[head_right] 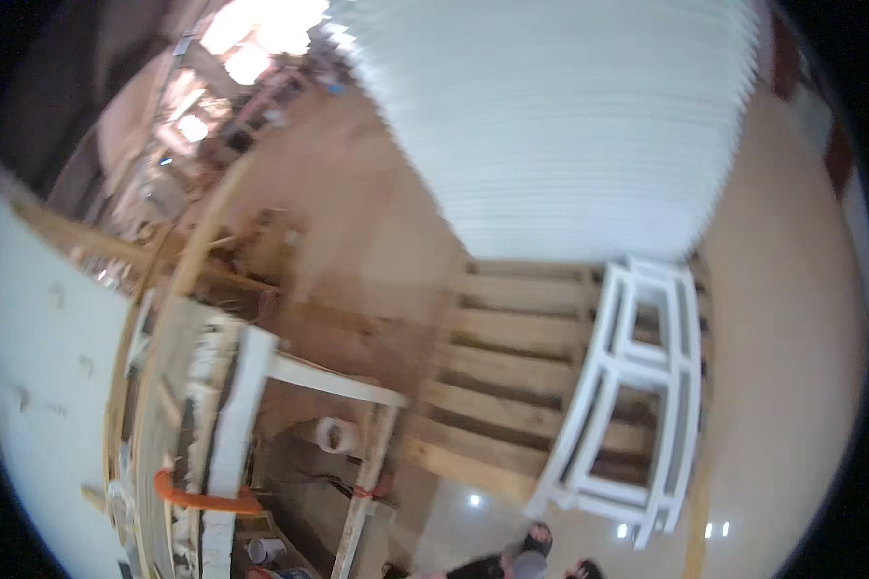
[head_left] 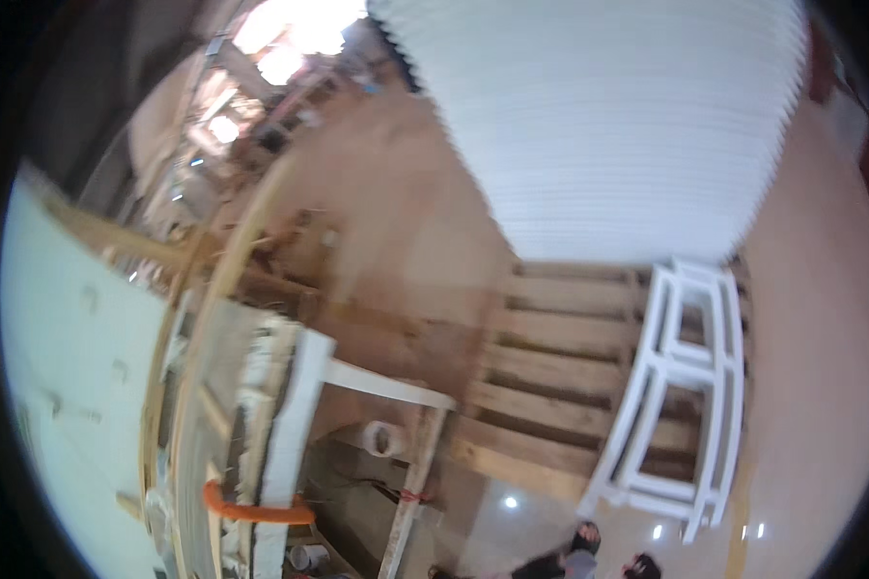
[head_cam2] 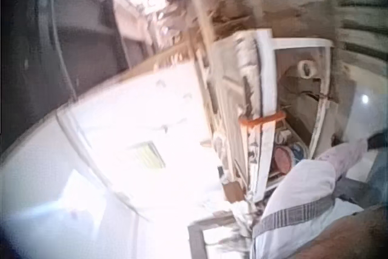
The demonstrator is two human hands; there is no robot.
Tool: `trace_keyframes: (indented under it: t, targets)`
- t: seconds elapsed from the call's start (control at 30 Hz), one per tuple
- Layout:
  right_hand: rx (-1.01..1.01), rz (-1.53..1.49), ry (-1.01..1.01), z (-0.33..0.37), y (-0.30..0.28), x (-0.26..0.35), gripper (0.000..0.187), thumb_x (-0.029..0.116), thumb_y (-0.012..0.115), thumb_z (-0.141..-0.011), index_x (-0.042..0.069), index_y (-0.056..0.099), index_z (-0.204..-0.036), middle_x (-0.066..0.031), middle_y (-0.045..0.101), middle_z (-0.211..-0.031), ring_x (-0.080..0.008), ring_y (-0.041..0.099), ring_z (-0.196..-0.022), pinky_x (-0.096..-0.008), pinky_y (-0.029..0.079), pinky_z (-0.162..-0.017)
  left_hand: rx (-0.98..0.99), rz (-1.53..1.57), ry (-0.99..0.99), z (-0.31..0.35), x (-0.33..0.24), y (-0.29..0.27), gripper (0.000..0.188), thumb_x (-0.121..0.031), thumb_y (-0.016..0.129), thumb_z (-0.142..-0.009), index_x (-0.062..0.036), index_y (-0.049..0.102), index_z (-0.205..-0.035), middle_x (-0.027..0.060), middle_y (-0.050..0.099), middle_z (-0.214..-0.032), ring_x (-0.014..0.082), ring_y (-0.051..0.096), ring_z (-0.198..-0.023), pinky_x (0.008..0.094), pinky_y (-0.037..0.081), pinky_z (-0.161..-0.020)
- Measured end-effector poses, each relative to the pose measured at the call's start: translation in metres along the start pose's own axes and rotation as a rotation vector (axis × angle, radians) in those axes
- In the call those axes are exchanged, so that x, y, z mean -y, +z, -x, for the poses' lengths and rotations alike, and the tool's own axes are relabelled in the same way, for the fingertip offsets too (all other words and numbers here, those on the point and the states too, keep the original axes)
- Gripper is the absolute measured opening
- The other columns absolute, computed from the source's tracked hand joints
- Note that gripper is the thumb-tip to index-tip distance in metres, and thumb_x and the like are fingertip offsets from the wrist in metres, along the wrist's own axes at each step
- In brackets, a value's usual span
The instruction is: The person wipes white wooden frames with a cloth on a workbench and stacks them onto a wooden pallet.
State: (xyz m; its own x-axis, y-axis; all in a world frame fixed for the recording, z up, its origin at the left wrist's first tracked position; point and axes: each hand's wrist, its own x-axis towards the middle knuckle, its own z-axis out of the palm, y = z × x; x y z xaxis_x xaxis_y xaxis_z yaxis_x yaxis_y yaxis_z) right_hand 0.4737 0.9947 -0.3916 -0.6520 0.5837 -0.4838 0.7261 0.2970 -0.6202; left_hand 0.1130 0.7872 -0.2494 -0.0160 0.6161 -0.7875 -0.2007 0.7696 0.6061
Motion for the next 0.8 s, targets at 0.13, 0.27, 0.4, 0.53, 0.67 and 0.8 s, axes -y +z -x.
trace_keyframes:
  t: [0.13, 0.27, 0.4, 0.53, 0.67, 0.8]
  targets:
    - [0.265, -0.301, -0.149, 0.063, 0.033, 0.234, 0.039, 0.013, 0.063, -0.091, 0.0, 0.06, -0.127, -0.0111, 0.067, -0.112, -0.0237, 0.062, -0.105, -0.0346, 0.051, -0.091, -0.437, -0.18, 0.231, 0.163, 0.061, 0.044, 0.062, -0.039, 0.069, -0.092, -0.0018, 0.053, -0.138, 0.0155, 0.062, -0.129, 0.0247, 0.059, -0.116, 0.0388, 0.049, -0.094]
    - [0.295, 0.061, -0.489, 0.097, 0.038, 0.389, 0.042, 0.012, 0.062, -0.089, -0.002, 0.059, -0.129, -0.0158, 0.067, -0.118, -0.0286, 0.062, -0.112, -0.0366, 0.05, -0.097, -0.703, -0.372, 0.465, 0.216, 0.111, 0.098, 0.062, -0.026, 0.074, -0.092, 0.0033, 0.048, -0.14, 0.0155, 0.063, -0.122, 0.0192, 0.06, -0.105, 0.0364, 0.054, -0.081]
    - [0.422, -0.203, -0.546, 0.134, 0.038, 0.485, 0.041, 0.012, 0.064, -0.088, -0.001, 0.061, -0.127, -0.0197, 0.066, -0.121, -0.033, 0.062, -0.112, -0.0384, 0.049, -0.099, -1.03, 1.086, 0.477, 0.322, 0.091, 0.084, 0.066, -0.026, 0.073, -0.092, 0.0011, 0.044, -0.145, 0.0132, 0.051, -0.142, 0.0226, 0.059, -0.115, 0.0392, 0.051, -0.097]
    - [0.597, 0.174, -0.863, 0.193, 0.048, 0.581, 0.043, 0.01, 0.066, -0.084, 0.001, 0.062, -0.126, -0.0198, 0.065, -0.12, -0.0357, 0.061, -0.11, -0.0409, 0.048, -0.099, -1.545, 0.437, 0.536, 0.436, 0.126, 0.065, 0.055, -0.021, 0.068, -0.093, 0.0007, 0.05, -0.141, 0.0148, 0.057, -0.137, 0.0251, 0.057, -0.12, 0.0388, 0.046, -0.105]
    - [0.478, 0.161, -1.544, 0.313, 0.073, 0.712, 0.049, 0.021, 0.075, -0.08, 0.005, 0.063, -0.125, -0.0166, 0.065, -0.122, -0.0361, 0.058, -0.115, -0.0466, 0.046, -0.1, -1.415, 0.539, 0.523, 0.59, 0.149, 0.076, 0.046, -0.017, 0.062, -0.094, 0.0004, 0.055, -0.135, 0.0153, 0.063, -0.131, 0.0263, 0.056, -0.123, 0.0378, 0.044, -0.105]
    - [0.679, 0.12, -1.815, 0.388, 0.164, 0.755, 0.053, 0.029, 0.077, -0.081, 0.006, 0.063, -0.126, -0.0171, 0.063, -0.125, -0.0369, 0.058, -0.116, -0.0454, 0.046, -0.1, -1.453, 0.617, 0.628, 0.675, 0.219, 0.099, 0.042, -0.017, 0.061, -0.095, -0.0015, 0.057, -0.134, 0.013, 0.064, -0.126, 0.0241, 0.06, -0.117, 0.0388, 0.046, -0.102]
